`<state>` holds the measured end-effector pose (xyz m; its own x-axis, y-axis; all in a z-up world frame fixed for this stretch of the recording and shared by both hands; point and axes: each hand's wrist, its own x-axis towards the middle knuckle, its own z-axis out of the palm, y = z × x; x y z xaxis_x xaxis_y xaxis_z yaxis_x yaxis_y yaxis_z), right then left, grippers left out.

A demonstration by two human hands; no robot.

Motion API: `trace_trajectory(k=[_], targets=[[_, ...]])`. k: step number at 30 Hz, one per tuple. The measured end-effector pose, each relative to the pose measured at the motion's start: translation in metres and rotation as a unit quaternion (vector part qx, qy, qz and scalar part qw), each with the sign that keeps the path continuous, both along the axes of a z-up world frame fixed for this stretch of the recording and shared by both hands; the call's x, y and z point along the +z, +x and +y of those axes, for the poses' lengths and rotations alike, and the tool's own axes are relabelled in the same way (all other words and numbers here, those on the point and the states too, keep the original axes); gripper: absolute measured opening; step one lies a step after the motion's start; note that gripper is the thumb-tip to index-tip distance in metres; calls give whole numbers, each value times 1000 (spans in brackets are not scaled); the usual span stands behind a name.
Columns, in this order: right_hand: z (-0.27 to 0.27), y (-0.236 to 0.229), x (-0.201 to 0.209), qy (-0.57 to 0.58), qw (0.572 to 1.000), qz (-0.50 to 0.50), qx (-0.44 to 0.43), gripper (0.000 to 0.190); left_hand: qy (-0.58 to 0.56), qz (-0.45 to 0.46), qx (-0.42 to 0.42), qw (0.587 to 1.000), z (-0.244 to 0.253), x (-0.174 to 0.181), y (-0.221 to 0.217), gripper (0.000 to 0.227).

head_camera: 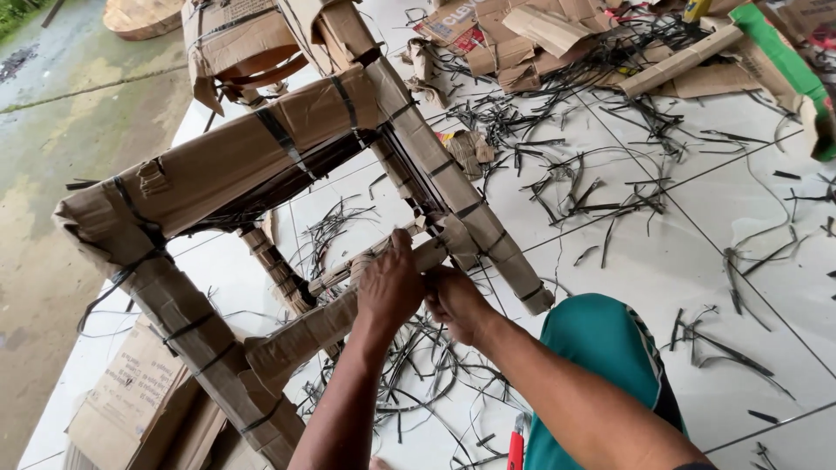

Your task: Wrapping and securing cardboard padding onto a chair frame using plastic strips and a utility knife.

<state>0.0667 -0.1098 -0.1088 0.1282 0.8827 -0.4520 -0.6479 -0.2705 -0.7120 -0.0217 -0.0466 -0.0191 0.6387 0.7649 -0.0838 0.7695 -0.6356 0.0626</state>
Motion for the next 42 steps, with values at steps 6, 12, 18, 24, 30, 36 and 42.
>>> trace_trajectory(k=[6,12,18,24,30,36,42], targets=[[3,3,1,31,997,62,-22,15,-316,-177,105,926,-7,80,-2,69],[4,0,8,45,997,60,-13,13,-251,-188,175,933,32,12,3,52],[-3,4,17,38,999,2,-24,15,-201,-236,158,937,16,33,1,28],[-25,9,57,-25,995,-91,-40,15,-258,-327,153,896,21,27,-11,31],[-24,13,33,-26,991,-119,-52,25,-299,-404,166,848,28,20,-20,25],[-34,-3,33,-56,985,-163,17,32,-220,-357,163,893,39,4,-15,18],[-24,-13,21,-42,987,-151,46,31,-138,-288,187,929,38,-1,-7,23]])
